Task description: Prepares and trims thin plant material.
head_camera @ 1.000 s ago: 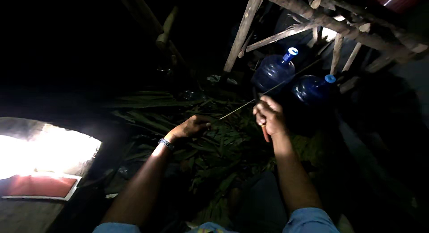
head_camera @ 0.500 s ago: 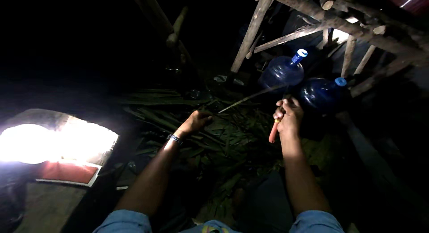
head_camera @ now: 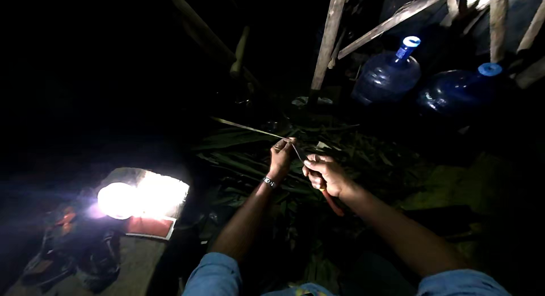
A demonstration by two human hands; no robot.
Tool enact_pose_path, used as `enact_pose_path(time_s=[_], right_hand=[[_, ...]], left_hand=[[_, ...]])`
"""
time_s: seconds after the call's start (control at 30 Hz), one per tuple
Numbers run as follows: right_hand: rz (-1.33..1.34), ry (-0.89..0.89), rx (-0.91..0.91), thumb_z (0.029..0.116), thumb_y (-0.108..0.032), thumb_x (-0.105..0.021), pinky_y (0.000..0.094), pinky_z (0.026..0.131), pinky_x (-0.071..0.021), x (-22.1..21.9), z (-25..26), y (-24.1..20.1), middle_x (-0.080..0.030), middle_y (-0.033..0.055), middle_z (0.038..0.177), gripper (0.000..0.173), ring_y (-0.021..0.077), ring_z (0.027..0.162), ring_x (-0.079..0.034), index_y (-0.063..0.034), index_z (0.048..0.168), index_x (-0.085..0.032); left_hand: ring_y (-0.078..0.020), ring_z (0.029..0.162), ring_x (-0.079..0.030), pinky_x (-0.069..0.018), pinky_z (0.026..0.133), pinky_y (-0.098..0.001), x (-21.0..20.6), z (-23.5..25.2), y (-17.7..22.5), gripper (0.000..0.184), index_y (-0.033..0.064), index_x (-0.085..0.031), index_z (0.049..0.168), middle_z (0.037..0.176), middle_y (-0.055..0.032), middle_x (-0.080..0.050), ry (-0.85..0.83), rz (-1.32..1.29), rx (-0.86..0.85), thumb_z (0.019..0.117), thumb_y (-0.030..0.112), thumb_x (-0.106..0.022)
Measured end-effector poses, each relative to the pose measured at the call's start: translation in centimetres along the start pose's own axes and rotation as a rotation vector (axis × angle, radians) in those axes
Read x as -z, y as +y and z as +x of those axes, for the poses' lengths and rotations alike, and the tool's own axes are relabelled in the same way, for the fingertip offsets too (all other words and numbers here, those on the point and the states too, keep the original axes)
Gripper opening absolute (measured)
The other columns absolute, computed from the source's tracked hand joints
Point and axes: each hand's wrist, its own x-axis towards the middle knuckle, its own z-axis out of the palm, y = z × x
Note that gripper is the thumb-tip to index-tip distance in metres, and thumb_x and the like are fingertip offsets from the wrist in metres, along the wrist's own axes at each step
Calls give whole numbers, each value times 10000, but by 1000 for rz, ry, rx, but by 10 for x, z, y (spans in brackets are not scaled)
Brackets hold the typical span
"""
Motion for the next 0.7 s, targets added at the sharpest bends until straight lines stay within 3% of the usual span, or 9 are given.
enact_pose_path(time_s=[0.13,0.2,0.23,0.4,0.53,0.63,0.7], right_hand=[[219,195,122,1093,-103,-434,166,399,-369,0,9,6,-598,36,743,172,32,422,-396,-28,1110,-588],[275,311,142,1091,-145,-467,171,391,-359,8,16,1,-522,-2,592,282,31,393,-377,-9,901,-625],[291,345,147,1092,-165,-473,170,392,-361,13,19,-1,-504,-14,565,328,28,390,-374,-8,853,-633],[225,439,316,1085,-147,-497,163,380,-365,51,25,-22,-583,7,693,183,22,399,-370,-42,962,-585],[268,534,367,1073,-162,-532,166,363,-358,70,22,-32,-603,12,699,151,29,387,-374,-60,971,-576],[209,540,356,1068,-147,-545,167,372,-352,69,19,-34,-607,15,696,121,30,392,-376,-55,992,-564],[118,538,378,1060,-123,-555,168,369,-340,72,19,-34,-630,26,700,95,27,393,-392,-31,1040,-562]], left_hand=[[-138,751,-659,-567,692,-291,-5,-4,-9,163,17,-644,1096,882,-72,-694,-63,-102,122,1063,103,-509],[-134,776,-649,-544,693,-280,-7,-8,-10,175,31,-647,1120,903,-66,-692,-102,-77,152,1065,113,-503],[-131,779,-647,-538,688,-274,-9,-10,-10,181,30,-651,1125,910,-64,-693,-117,-66,162,1066,109,-500],[-142,741,-657,-566,673,-285,-7,-13,-2,196,26,-655,1092,895,-73,-693,-91,-114,118,1069,93,-472],[-145,696,-665,-567,619,-275,0,-6,2,257,4,-668,1047,879,-89,-712,-44,-114,119,1086,125,-445],[-138,670,-674,-550,568,-269,-4,-14,5,349,-19,-674,1030,841,-88,-726,-68,225,195,1102,246,-458],[-113,634,-659,-545,567,-255,-7,-24,0,317,-47,-697,1005,810,-82,-730,-152,526,-25,1084,197,-510]])
